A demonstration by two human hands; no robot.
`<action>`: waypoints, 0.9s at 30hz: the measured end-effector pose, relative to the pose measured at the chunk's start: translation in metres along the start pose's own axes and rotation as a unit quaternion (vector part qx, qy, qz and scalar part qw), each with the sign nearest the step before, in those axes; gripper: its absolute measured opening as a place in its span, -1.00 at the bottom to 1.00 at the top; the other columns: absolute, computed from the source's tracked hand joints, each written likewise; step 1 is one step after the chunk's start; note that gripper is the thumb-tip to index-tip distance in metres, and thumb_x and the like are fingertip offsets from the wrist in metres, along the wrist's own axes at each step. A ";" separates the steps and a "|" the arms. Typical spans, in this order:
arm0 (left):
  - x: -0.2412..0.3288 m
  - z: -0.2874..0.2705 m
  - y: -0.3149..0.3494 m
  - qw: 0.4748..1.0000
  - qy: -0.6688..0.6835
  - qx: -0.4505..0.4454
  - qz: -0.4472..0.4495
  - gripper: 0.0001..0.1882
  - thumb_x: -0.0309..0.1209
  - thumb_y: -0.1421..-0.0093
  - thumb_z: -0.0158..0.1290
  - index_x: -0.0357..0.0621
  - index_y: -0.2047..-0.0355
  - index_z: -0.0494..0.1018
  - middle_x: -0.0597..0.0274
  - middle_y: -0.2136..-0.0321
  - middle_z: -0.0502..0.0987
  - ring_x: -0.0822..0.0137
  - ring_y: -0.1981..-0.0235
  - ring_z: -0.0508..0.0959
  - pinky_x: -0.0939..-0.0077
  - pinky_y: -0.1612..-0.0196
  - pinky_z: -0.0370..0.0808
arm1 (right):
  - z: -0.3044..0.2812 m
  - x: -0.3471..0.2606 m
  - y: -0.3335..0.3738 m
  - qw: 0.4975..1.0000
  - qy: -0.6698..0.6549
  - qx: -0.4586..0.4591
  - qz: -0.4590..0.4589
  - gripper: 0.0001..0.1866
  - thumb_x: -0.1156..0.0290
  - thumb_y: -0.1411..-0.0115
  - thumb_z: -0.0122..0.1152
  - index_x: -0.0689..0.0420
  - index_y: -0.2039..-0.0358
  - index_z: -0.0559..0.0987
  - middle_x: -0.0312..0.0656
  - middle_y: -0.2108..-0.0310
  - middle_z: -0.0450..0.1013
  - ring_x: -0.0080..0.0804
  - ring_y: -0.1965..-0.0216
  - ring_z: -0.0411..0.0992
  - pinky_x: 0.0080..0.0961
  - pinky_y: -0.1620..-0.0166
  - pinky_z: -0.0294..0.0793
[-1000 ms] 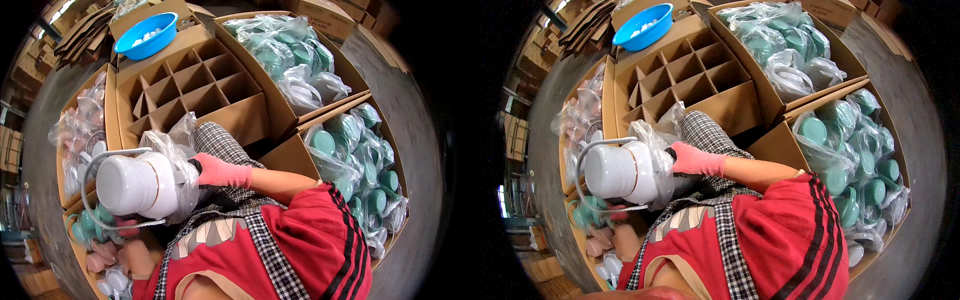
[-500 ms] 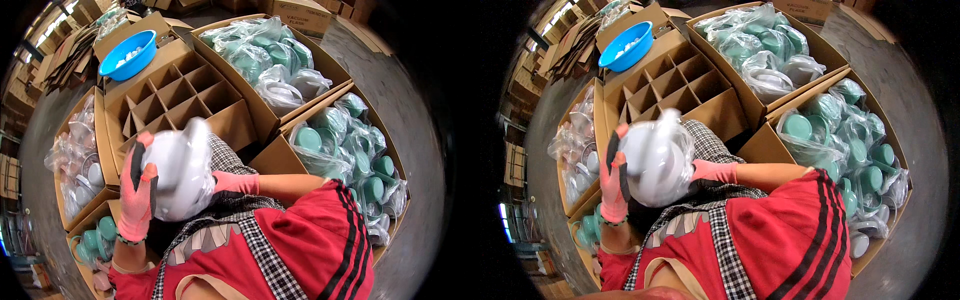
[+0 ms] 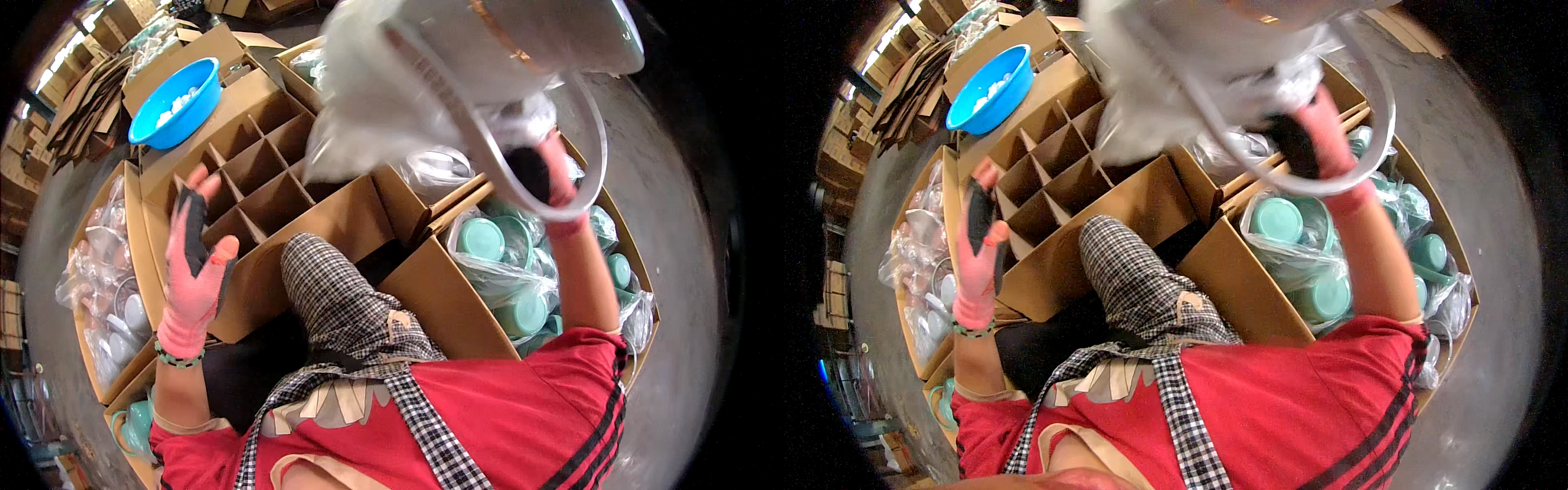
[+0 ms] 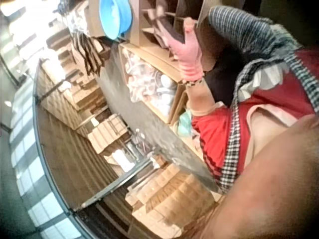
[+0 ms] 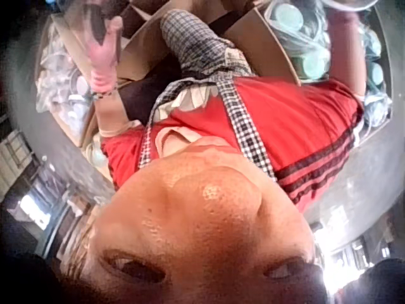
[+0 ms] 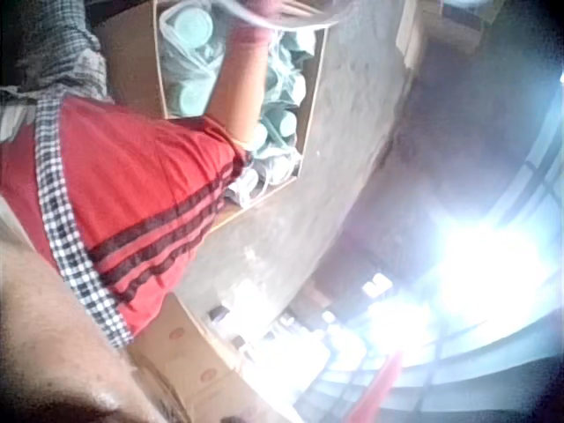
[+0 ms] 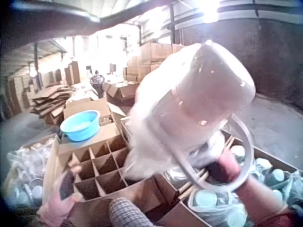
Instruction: The person assembles and packs kitchenware items, including grey and teal thermos flasks and glass jars, into cardboard boxes. They remove items from plastic bags, assemble the flask components, and place them into a box with dividers. The person also arranges glass jars in a separate box.
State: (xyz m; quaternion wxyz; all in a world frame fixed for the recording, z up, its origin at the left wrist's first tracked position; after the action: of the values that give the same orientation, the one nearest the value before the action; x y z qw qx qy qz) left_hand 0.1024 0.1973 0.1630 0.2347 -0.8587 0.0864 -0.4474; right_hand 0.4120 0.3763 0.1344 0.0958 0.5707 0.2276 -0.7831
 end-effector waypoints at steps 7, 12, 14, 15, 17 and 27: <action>-0.113 0.015 0.054 0.988 -0.041 -0.067 -0.134 -0.57 -0.43 -0.01 -0.03 -0.29 0.07 0.25 0.06 0.02 0.25 0.21 -0.06 0.20 0.43 -0.10 0.06 | -0.220 0.038 -0.092 0.950 0.193 0.237 -0.068 -0.66 0.39 0.09 0.18 0.23 0.26 0.42 -0.20 0.33 0.38 -0.51 0.41 0.33 -0.59 0.35 0.33; -0.163 0.012 0.111 0.961 -0.080 -0.088 -0.249 -0.60 -0.44 0.00 -0.01 -0.29 0.12 0.29 0.06 0.10 0.34 0.20 0.02 0.30 0.44 -0.04 0.17 | -0.330 0.153 -0.095 0.931 0.147 0.325 0.076 -0.62 0.29 0.10 0.21 0.27 0.30 0.46 -0.23 0.38 0.40 -0.46 0.44 0.32 -0.54 0.36 0.31; -0.173 0.018 0.130 0.952 -0.101 -0.094 -0.274 -0.62 -0.43 0.00 -0.01 -0.26 0.13 0.30 0.05 0.11 0.35 0.16 0.04 0.31 0.41 -0.03 0.19 | -0.359 0.186 -0.100 0.925 0.129 0.344 0.101 -0.74 0.19 0.03 0.09 0.14 0.50 0.54 -0.27 0.59 0.42 -0.41 0.61 0.32 -0.47 0.52 0.29; -0.176 0.019 0.139 0.947 -0.130 -0.101 -0.276 -0.62 -0.42 -0.01 -0.01 -0.25 0.13 0.31 0.05 0.12 0.35 0.16 0.05 0.32 0.40 -0.02 0.20 | -0.372 0.195 -0.104 0.917 0.129 0.363 0.107 -0.75 0.21 0.02 0.07 0.14 0.50 0.54 -0.23 0.55 0.42 -0.39 0.55 0.32 -0.46 0.47 0.30; -0.174 0.027 0.145 0.938 -0.152 -0.130 -0.285 -0.62 -0.42 0.01 0.00 -0.25 0.15 0.31 0.03 0.13 0.36 0.13 0.06 0.32 0.40 -0.02 0.20 | -0.397 0.207 -0.108 0.893 0.195 0.387 0.124 -0.77 0.25 -0.01 0.02 0.14 0.48 0.54 -0.15 0.47 0.41 -0.35 0.42 0.32 -0.45 0.37 0.31; -0.183 0.038 0.175 0.917 -0.161 -0.140 -0.338 -0.61 -0.36 0.02 0.00 -0.26 0.16 0.31 0.03 0.12 0.33 0.10 0.08 0.32 0.39 0.00 0.22 | -0.306 0.208 -0.113 0.625 0.658 0.276 0.317 -0.55 0.11 0.01 -0.06 0.23 0.27 0.48 0.06 0.20 0.36 -0.06 0.12 0.31 -0.31 0.04 0.26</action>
State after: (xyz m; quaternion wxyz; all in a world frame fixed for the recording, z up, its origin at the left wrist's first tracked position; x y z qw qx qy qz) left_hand 0.0370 0.1224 -0.0731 -0.0425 -0.9214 -0.1860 -0.3386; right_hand 0.5569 0.6406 -0.1075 0.0009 0.9704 -0.1922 -0.1461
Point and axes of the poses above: each hand's wrist, its own y-axis away from the middle knuckle, its own z-axis out of the palm, x = y × z, the point moved 8 cm from there along -y, towards the middle knuckle
